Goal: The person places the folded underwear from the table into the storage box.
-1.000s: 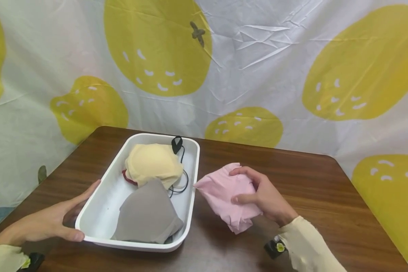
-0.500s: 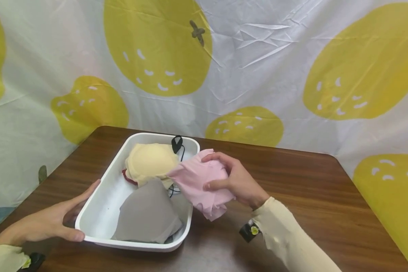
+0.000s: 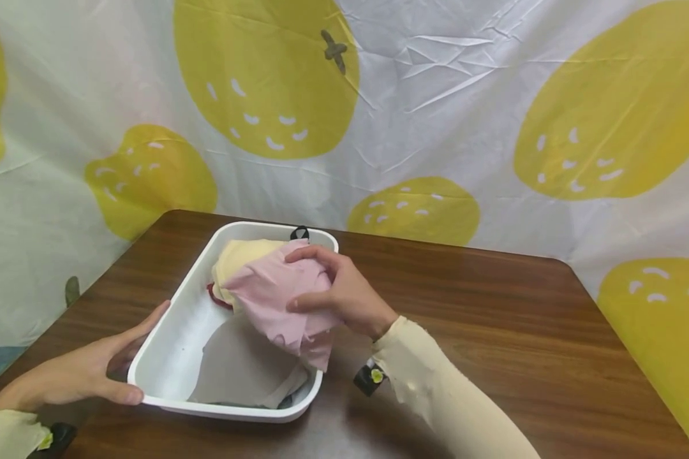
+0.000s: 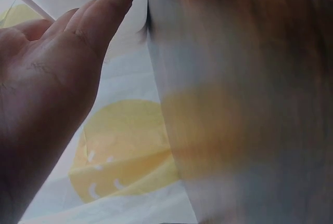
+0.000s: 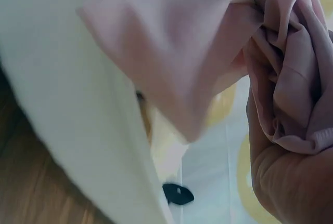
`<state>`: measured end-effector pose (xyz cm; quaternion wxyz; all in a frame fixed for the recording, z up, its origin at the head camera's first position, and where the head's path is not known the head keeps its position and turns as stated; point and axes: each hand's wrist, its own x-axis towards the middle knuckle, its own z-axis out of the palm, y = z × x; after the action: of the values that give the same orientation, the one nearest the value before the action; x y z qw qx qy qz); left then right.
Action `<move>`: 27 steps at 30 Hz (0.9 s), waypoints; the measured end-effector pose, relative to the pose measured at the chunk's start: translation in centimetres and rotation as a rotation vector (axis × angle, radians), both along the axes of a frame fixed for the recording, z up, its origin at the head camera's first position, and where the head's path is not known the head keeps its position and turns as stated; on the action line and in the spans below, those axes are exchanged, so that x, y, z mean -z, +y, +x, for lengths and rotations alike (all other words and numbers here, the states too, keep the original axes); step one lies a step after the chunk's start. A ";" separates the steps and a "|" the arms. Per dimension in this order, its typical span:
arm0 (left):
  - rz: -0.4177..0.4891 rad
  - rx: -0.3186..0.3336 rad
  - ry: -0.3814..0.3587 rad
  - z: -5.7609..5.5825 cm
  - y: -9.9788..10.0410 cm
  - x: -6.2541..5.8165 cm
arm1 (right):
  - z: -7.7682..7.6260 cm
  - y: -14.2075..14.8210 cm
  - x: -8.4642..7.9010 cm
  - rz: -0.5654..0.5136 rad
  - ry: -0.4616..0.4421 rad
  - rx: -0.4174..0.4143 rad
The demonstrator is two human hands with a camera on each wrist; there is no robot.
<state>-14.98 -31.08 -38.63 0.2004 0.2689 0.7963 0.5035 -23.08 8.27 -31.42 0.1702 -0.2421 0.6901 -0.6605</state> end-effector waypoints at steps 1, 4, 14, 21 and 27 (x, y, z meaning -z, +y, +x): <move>0.003 0.002 0.002 0.0 0.0 0.0 | 0.0 -0.4 0.1 -0.002 -0.004 -0.009; 0.016 0.009 0.008 0.0 0.0 0.1 | 0.1 -1.7 0.5 0.017 -0.015 -0.042; 0.044 0.024 -0.003 -0.1 0.2 0.2 | 1.0 -3.8 2.9 0.293 0.144 -0.153; 0.051 0.029 -0.007 0.0 0.1 0.1 | 1.2 -4.2 3.3 0.506 0.422 -0.217; 0.050 0.030 -0.003 0.0 0.1 0.0 | 1.8 -4.2 3.1 0.667 0.600 -0.251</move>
<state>-15.02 -31.02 -38.63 0.2023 0.2848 0.7791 0.5205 -21.25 4.09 -34.53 0.1103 -0.4359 0.8490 -0.2776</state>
